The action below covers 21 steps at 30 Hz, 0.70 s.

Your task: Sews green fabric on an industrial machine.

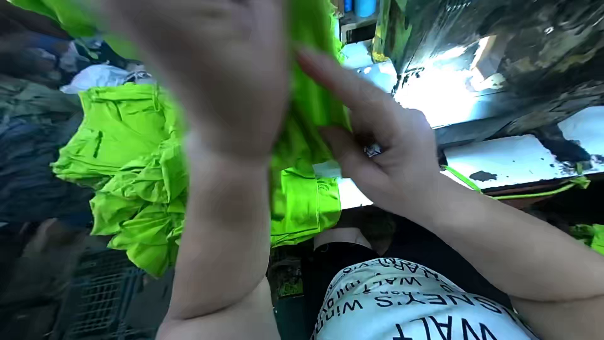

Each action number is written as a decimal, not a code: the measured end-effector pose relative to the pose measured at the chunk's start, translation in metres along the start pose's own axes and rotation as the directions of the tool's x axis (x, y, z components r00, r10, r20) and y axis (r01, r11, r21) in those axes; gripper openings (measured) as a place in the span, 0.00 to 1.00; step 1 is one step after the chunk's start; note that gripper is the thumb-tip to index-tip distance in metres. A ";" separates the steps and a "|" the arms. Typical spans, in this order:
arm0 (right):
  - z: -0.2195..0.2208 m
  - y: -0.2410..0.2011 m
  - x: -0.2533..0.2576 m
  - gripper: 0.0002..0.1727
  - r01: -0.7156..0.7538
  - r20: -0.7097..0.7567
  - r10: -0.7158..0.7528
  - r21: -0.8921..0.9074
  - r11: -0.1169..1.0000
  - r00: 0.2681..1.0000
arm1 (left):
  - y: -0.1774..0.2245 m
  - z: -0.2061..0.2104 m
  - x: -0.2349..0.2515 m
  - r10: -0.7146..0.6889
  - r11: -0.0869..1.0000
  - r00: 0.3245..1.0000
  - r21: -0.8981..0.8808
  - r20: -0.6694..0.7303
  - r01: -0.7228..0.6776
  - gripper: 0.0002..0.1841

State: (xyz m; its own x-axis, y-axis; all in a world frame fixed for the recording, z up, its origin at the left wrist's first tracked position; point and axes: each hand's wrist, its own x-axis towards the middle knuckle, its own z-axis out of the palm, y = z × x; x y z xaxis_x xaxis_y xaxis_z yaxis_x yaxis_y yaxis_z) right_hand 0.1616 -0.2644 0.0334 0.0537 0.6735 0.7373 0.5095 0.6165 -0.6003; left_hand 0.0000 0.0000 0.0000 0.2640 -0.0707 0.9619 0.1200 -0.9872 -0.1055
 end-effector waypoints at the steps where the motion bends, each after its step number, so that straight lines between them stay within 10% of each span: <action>1: -0.003 0.016 -0.019 0.20 -0.184 0.017 0.183 0.031 0.982 0.983 | 0.016 0.036 0.008 -0.009 0.999 0.992 0.044 0.124 0.004 0.08; 4: -0.015 0.048 -0.073 0.13 -0.649 0.148 0.633 0.112 0.753 0.760 | 0.119 0.082 0.057 -0.236 0.961 0.617 0.088 0.751 0.261 0.09; 12: -0.075 0.051 -0.107 0.12 -0.761 0.193 0.778 0.443 0.475 0.598 | 0.145 0.127 0.052 -0.537 0.782 0.346 0.301 0.769 0.546 0.08; 19: -0.080 0.064 -0.099 0.11 -0.731 0.094 0.765 0.391 0.559 0.637 | 0.111 0.169 0.058 -0.442 0.823 0.369 0.206 0.818 0.530 0.14; 21: -0.074 0.060 -0.104 0.12 -0.724 0.105 0.753 0.386 0.571 0.650 | 0.085 0.185 0.027 -0.349 0.884 0.507 0.097 0.788 0.458 0.12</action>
State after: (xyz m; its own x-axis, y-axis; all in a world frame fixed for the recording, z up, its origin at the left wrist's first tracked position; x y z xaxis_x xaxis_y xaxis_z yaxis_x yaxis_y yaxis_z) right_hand 0.2499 -0.3271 -0.0563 0.3286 0.9445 -0.0054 -0.0791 0.0218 -0.9966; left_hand 0.1947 -0.0589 -0.0297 0.8462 0.4218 0.3256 0.3199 -0.8908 0.3228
